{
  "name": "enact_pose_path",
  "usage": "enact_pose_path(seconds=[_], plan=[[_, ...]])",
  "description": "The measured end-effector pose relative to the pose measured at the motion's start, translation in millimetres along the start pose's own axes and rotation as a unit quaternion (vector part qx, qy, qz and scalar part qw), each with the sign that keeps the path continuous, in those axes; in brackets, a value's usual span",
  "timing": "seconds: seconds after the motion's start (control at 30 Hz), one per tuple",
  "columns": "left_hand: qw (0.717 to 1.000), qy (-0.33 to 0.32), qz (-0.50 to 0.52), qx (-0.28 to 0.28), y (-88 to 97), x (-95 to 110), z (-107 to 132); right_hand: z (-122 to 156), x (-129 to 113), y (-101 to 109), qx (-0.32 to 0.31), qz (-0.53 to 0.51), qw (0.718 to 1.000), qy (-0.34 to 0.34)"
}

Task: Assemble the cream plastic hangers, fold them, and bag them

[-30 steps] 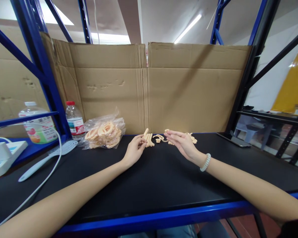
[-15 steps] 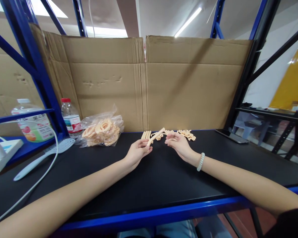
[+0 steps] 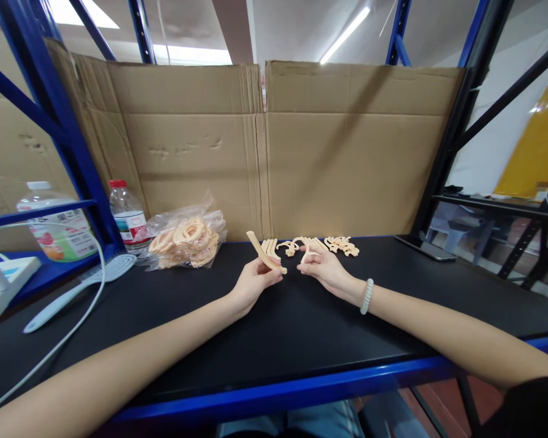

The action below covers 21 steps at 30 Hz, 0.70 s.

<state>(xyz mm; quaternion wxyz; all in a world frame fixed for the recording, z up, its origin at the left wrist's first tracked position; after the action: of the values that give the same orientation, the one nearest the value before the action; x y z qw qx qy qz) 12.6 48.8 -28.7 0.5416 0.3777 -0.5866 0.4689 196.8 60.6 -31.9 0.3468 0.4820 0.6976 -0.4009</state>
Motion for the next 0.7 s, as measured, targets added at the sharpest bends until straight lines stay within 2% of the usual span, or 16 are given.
enact_pose_path(seconds=[0.2,0.43,0.7], plan=[[0.998,-0.017,-0.067,0.009,-0.1,-0.2,1.1,0.0,3.0,-0.6,-0.016,-0.042,0.999,-0.028],[0.988,-0.051,-0.145,-0.003,-4.4,3.1,3.9,4.1,-1.3,-7.8,-0.066,-0.038,0.996,-0.036],[0.983,-0.09,-0.159,-0.012,-7.4,5.1,8.1,8.3,-6.4,-11.6,-0.123,-0.06,0.984,-0.113]])
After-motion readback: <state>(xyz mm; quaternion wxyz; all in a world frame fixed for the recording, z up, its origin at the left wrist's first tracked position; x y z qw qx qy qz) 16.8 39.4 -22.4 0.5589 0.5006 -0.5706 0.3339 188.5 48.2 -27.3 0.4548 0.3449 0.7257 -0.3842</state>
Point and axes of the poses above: each hand's wrist, its own z-axis away from the middle knuckle, its own y-axis out of the back of the hand, x = y × z, the point moved 2 cm from there along -z, towards the middle knuckle, and after that the axes turned 13 degrees about y, right-handed, at the moved point
